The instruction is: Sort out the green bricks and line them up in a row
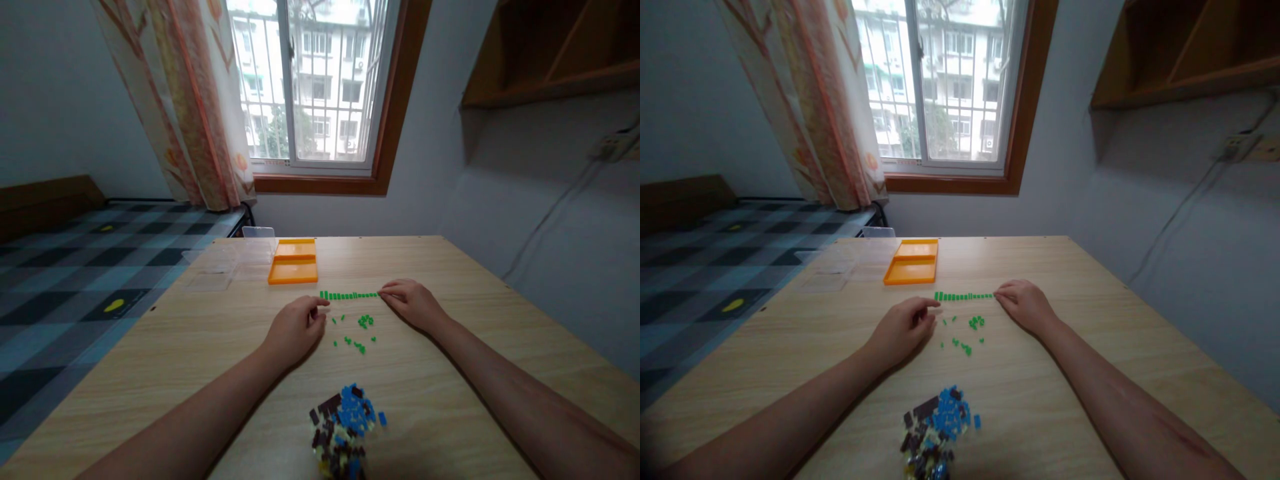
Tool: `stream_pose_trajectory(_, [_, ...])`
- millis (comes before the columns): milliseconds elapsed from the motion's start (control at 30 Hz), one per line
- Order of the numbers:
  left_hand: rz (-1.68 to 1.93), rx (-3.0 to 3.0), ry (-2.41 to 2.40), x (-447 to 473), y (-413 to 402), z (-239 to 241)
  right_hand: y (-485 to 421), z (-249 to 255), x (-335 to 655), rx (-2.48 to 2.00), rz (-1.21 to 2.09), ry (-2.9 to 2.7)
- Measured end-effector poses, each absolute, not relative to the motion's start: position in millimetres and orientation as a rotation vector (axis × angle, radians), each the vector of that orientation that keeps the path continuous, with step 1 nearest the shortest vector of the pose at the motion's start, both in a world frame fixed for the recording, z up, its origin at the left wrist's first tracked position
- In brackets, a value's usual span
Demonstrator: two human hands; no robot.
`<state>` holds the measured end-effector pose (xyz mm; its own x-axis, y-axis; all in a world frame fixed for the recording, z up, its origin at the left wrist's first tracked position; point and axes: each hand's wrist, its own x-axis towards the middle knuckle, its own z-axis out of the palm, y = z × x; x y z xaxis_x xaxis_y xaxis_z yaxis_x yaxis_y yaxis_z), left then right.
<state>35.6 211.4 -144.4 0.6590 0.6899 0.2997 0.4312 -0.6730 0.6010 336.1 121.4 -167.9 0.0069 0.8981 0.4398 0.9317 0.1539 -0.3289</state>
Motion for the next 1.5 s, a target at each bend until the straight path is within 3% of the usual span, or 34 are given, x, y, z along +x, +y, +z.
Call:
stream_pose_trajectory(1033, [0.723,2.401,0.873,36.2,209.5,-141.8,117.7,-169.4,325.7,-1.694,-0.125,-1.731])
stream_pose_trajectory(1233, [0.722,2.448,0.845,37.0,209.9,-144.2,107.7,-154.0,280.1,-1.555,-0.199,-1.964])
stream_pose_trajectory(1500, [0.671,2.489,0.837,36.2,206.7,-142.6,101.9,-150.8,254.8,-1.606,-0.052,-2.151])
